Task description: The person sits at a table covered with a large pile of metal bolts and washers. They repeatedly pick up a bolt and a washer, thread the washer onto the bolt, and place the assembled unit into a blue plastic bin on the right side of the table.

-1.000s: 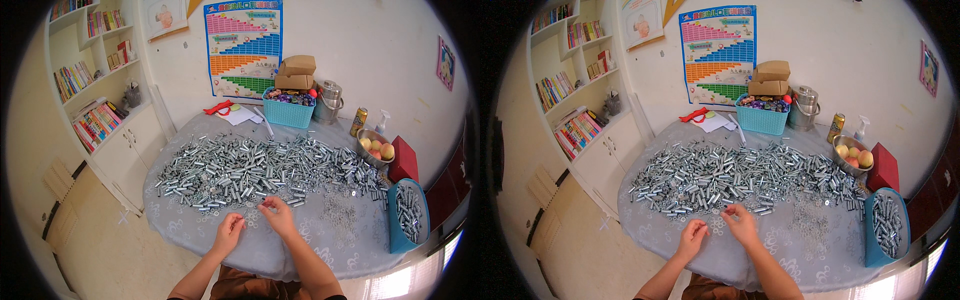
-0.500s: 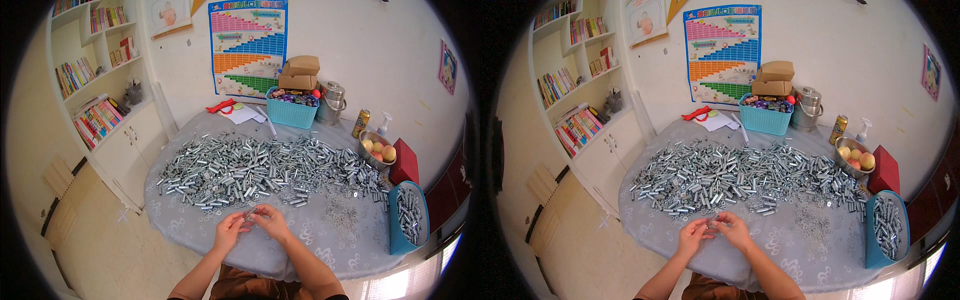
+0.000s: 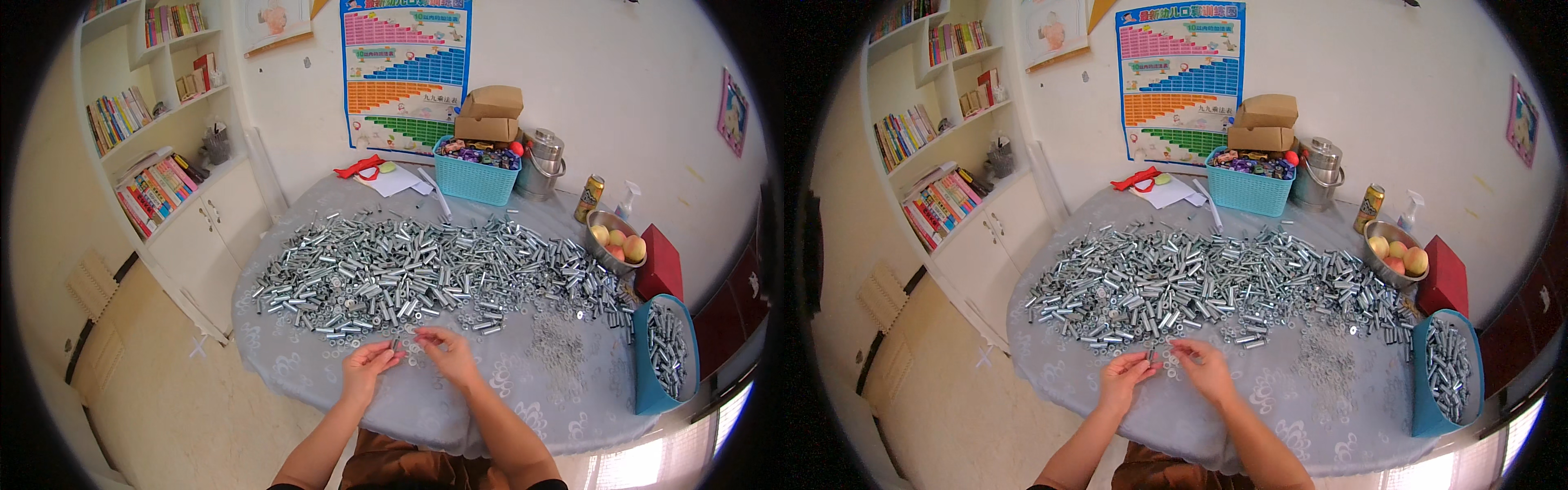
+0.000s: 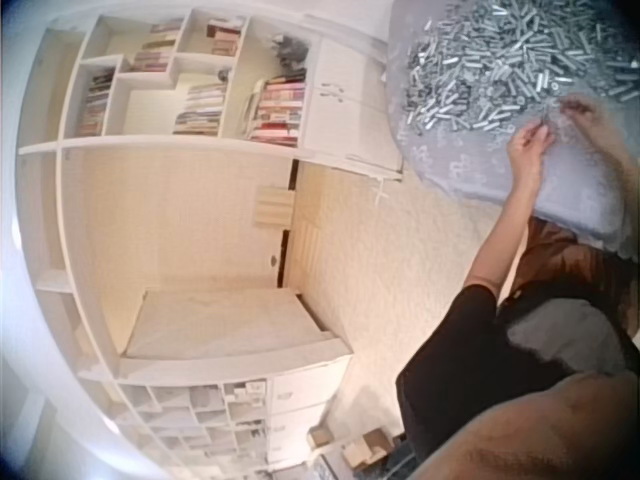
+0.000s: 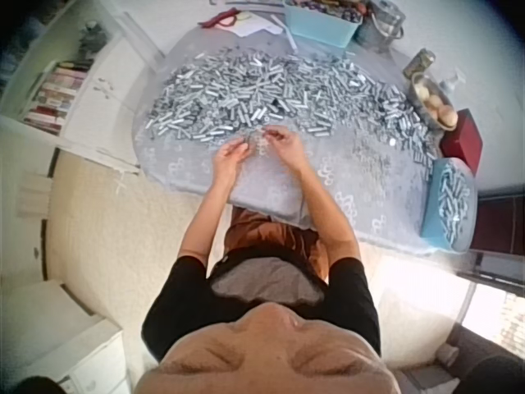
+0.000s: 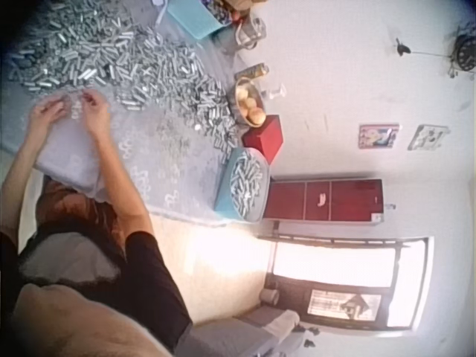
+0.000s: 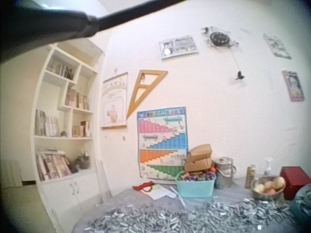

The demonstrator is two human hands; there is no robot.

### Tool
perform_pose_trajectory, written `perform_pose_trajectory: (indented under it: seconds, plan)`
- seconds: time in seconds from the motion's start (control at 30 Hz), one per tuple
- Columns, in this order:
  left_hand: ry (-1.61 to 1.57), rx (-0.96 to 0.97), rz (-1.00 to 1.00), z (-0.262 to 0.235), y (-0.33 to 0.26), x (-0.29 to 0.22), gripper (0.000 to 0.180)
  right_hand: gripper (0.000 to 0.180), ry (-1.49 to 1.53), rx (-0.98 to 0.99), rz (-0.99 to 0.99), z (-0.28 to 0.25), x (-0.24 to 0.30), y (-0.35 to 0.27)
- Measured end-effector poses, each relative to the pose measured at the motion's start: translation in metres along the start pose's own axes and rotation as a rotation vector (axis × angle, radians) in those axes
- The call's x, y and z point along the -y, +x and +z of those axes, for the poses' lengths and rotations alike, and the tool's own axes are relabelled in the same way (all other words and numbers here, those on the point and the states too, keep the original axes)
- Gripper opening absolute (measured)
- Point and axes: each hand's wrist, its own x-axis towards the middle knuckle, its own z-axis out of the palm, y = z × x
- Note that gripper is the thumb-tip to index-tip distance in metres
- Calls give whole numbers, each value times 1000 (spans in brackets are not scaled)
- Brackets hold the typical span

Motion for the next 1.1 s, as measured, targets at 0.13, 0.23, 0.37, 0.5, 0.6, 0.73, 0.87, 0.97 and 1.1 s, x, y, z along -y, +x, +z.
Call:
perform_pose_trajectory:
  seconds: [0.13,0.23,0.37,0.5,0.6,0.73,0.87,0.97,1.1]
  plan:
    - [-4,-15,10,3,0,-3,14,15,-375,-49,-105,-17,-8,4]
    - [-2,-7,14,3,0,-2,14,15,-550,-30,-253,-14,-11,1]
    - [20,13,17,4,0,0,15,14,-656,-32,-342,-10,-8,0]
    - [91,35,13,5,-1,-1,17,15,-631,-10,-310,-9,-10,0]
    - [98,48,22,2,-1,3,17,15,-545,-10,-204,-9,-8,1]
    - [136,57,3,3,-1,4,17,10,-2,-80,127,-5,-6,1]
    - [190,88,-8,5,-2,4,17,8,394,-40,184,-5,-9,3]
    - [221,106,-5,7,-3,2,17,10,301,3,214,-6,-5,2]
    - [227,111,-12,6,-3,2,17,13,59,-21,43,-5,7,-1]
